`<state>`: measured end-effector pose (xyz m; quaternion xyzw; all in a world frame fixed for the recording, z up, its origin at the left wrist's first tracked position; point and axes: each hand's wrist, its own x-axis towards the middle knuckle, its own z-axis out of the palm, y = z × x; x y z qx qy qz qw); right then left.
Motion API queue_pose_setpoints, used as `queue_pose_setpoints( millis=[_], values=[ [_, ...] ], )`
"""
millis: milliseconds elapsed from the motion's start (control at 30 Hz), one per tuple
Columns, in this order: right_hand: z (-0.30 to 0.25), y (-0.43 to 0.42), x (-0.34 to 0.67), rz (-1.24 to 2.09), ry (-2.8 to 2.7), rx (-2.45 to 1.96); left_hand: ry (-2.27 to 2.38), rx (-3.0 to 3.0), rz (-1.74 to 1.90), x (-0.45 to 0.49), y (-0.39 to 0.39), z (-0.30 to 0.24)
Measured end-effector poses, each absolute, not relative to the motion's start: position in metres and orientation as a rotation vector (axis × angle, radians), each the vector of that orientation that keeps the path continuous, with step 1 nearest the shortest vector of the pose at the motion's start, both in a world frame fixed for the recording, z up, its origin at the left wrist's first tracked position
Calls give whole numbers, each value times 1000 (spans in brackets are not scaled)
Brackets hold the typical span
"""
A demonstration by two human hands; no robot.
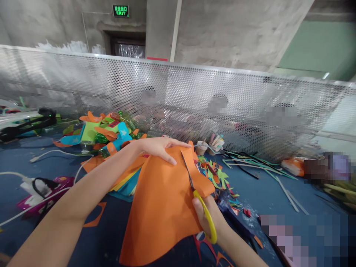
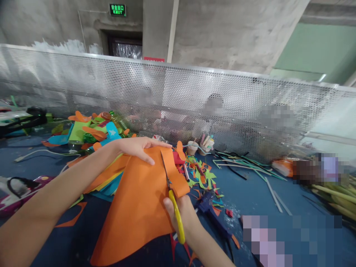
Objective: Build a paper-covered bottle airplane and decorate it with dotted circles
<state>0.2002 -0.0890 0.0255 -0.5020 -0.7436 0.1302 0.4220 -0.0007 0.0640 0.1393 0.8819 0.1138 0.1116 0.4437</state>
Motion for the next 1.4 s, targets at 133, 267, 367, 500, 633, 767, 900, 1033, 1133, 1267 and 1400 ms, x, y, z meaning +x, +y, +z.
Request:
queue_pose_setpoints(
  millis=[133, 267, 367, 500, 633, 767, 900, 1033, 1133, 1267, 1400],
  values=[
    [25, -89, 200, 302, -1852, -1233, 245, 2145, 295, 0, 65, 138],
    [25, -91, 200, 305, -1840, -1220, 278, 2166, 334, -1, 68, 135],
    [25, -92, 201, 279, -1849, -1223, 283, 2200, 336, -2, 69, 133],
    [21, -91, 204, 286, -1884, -1244, 313, 2199, 312, 1, 67, 132],
    [15, -89, 206, 320, -1856, -1294, 321, 2194, 285, 6, 62, 132],
    [11, -87, 208, 348, -1831, -1313, 282, 2230, 318, 10, 59, 134],
    [10, -86, 210, 358, -1842, -1328, 291, 2272, 313, 13, 58, 135],
    [10, -85, 209, 305, -1807, -1302, 260, 2264, 309, 16, 59, 133],
    [14, -86, 206, 308, -1789, -1283, 260, 2254, 307, 17, 59, 132],
    [20, -86, 203, 315, -1780, -1274, 260, 2250, 307, 18, 58, 133],
    [22, -87, 202, 324, -1768, -1293, 249, 2247, 320, 17, 58, 133]
  ],
)
